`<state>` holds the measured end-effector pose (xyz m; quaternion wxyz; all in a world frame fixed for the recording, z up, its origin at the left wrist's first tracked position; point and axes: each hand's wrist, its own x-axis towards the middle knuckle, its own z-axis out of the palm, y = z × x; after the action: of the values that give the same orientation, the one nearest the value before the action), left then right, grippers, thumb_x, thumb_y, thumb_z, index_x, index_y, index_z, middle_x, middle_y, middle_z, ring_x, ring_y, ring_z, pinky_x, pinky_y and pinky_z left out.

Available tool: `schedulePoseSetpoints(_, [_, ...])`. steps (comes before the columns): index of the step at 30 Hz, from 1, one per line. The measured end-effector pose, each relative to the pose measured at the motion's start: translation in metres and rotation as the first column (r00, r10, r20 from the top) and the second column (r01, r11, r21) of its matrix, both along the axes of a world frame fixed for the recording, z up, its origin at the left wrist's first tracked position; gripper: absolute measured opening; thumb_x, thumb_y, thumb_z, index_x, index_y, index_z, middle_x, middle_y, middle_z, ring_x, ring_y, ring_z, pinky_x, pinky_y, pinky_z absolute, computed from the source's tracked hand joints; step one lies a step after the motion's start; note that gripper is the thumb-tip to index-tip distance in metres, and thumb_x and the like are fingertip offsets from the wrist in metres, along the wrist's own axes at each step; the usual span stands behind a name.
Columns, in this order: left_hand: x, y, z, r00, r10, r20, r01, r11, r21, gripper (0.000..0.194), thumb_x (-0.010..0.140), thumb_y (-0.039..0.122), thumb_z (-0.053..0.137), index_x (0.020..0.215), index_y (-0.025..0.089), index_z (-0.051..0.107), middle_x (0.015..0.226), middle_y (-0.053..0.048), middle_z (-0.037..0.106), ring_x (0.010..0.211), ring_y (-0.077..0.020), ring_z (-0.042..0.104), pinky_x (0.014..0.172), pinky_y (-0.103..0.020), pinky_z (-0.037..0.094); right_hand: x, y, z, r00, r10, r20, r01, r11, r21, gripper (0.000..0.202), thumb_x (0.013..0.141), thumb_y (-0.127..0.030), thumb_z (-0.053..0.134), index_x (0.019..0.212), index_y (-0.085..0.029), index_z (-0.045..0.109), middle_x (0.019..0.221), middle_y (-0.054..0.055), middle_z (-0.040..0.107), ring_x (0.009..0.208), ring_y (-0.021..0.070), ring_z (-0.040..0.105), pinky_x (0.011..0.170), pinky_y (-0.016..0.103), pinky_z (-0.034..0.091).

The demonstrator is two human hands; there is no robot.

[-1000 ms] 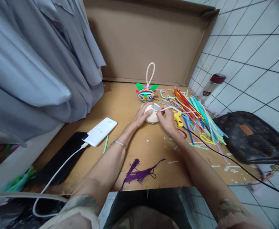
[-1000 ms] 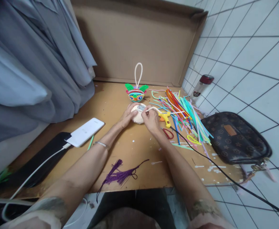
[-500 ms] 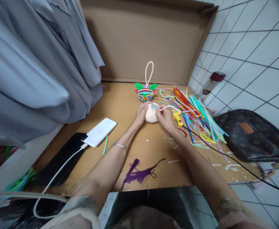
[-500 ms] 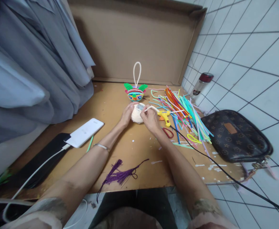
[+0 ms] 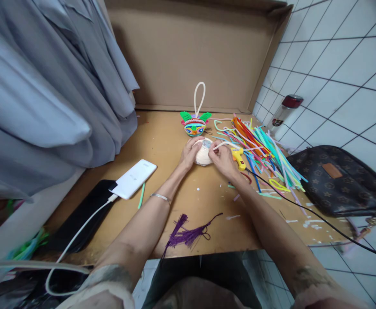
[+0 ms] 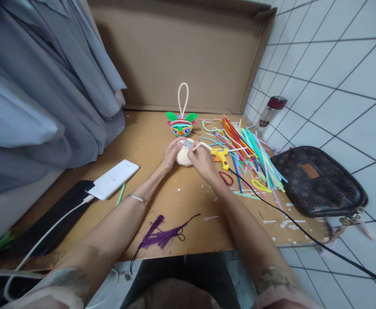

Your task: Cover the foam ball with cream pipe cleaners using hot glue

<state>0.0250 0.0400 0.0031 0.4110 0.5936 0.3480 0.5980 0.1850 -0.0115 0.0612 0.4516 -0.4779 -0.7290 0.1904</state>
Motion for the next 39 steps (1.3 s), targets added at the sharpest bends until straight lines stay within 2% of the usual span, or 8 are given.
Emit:
schedulePoseSetpoints(11, [0.000,0.004,-0.002,0.999,0.016,-0.041,-0.014,0.998,0.062,0.043,0.087,0.051,0.063,0.116,0.022,0.076,0.123,-0.009,0.074,0.114,-0.0270,0.068,0.101,-0.038,0.057,-0.003,-0.003,0.001,0.999,-0.037,0.010,0.037,0.999,0.004,0.014,0.086,-0.037,0.051,0.078,-0.026,0.049,0.071,-0.001,0.055,0.068,0.0183,0.052,0.069,0.032,0.041])
schedulePoseSetpoints(17, [-0.002,0.002,-0.001,0.997,0.045,-0.065,-0.040,0.996,0.085,0.042,0.088,0.051,0.067,0.116,0.022,0.076,0.123,-0.009,0.075,0.115,-0.0278,0.069,0.102,-0.040,0.057,-0.003,-0.003,0.000,0.999,-0.051,-0.012,0.052,0.998,0.046,0.013,0.086,-0.034,0.052,0.076,-0.027,0.048,0.079,0.000,0.057,0.082,0.0202,0.054,0.077,0.033,0.044])
schedulePoseSetpoints(23, [-0.001,0.002,-0.001,0.997,0.045,-0.069,-0.039,0.995,0.090,0.041,0.089,0.050,0.068,0.116,0.021,0.076,0.123,-0.010,0.076,0.116,-0.0279,0.070,0.104,-0.041,0.057,-0.008,0.000,-0.003,0.994,-0.076,-0.084,0.075,0.997,-0.016,0.019,0.088,-0.033,0.053,0.073,-0.026,0.044,0.076,-0.002,0.052,0.076,0.0177,0.050,0.073,0.031,0.041])
schedulePoseSetpoints(30, [0.001,0.003,-0.004,0.996,0.066,-0.060,-0.060,0.993,0.098,0.039,0.089,0.049,0.068,0.116,0.022,0.076,0.124,-0.010,0.075,0.121,-0.0287,0.069,0.108,-0.043,0.056,-0.022,0.001,-0.008,0.959,-0.225,-0.171,0.225,0.974,-0.016,0.029,0.081,-0.035,0.064,0.064,-0.026,0.043,0.069,-0.004,0.045,0.068,0.0153,0.043,0.067,0.029,0.037])
schedulePoseSetpoints(33, [0.003,0.003,-0.004,0.996,0.066,-0.053,-0.060,0.993,0.099,0.037,0.089,0.048,0.068,0.115,0.022,0.076,0.123,-0.010,0.074,0.121,-0.0287,0.069,0.109,-0.043,0.055,-0.029,0.003,-0.011,0.937,-0.269,-0.221,0.262,0.963,-0.060,0.031,0.076,-0.038,0.068,0.063,-0.026,0.042,0.069,-0.005,0.044,0.067,0.0155,0.042,0.066,0.029,0.038])
schedulePoseSetpoints(36, [0.004,0.003,-0.003,0.997,0.063,-0.041,-0.059,0.994,0.087,0.036,0.090,0.045,0.067,0.116,0.022,0.076,0.125,-0.010,0.074,0.123,-0.0289,0.068,0.111,-0.044,0.054,-0.034,0.010,-0.017,0.887,-0.367,-0.282,0.357,0.930,-0.086,0.030,0.071,-0.041,0.072,0.070,-0.027,0.046,0.079,-0.003,0.049,0.075,0.0176,0.047,0.072,0.031,0.043])
schedulePoseSetpoints(39, [0.004,0.004,-0.004,0.996,0.086,-0.017,-0.085,0.994,0.064,0.034,0.092,0.045,0.066,0.115,0.023,0.076,0.123,-0.008,0.076,0.122,-0.0279,0.069,0.110,-0.042,0.055,-0.037,0.020,-0.028,0.835,-0.430,-0.344,0.439,0.897,-0.057,0.034,0.068,-0.041,0.075,0.089,-0.027,0.053,0.100,0.002,0.055,0.096,0.0221,0.052,0.088,0.035,0.048])
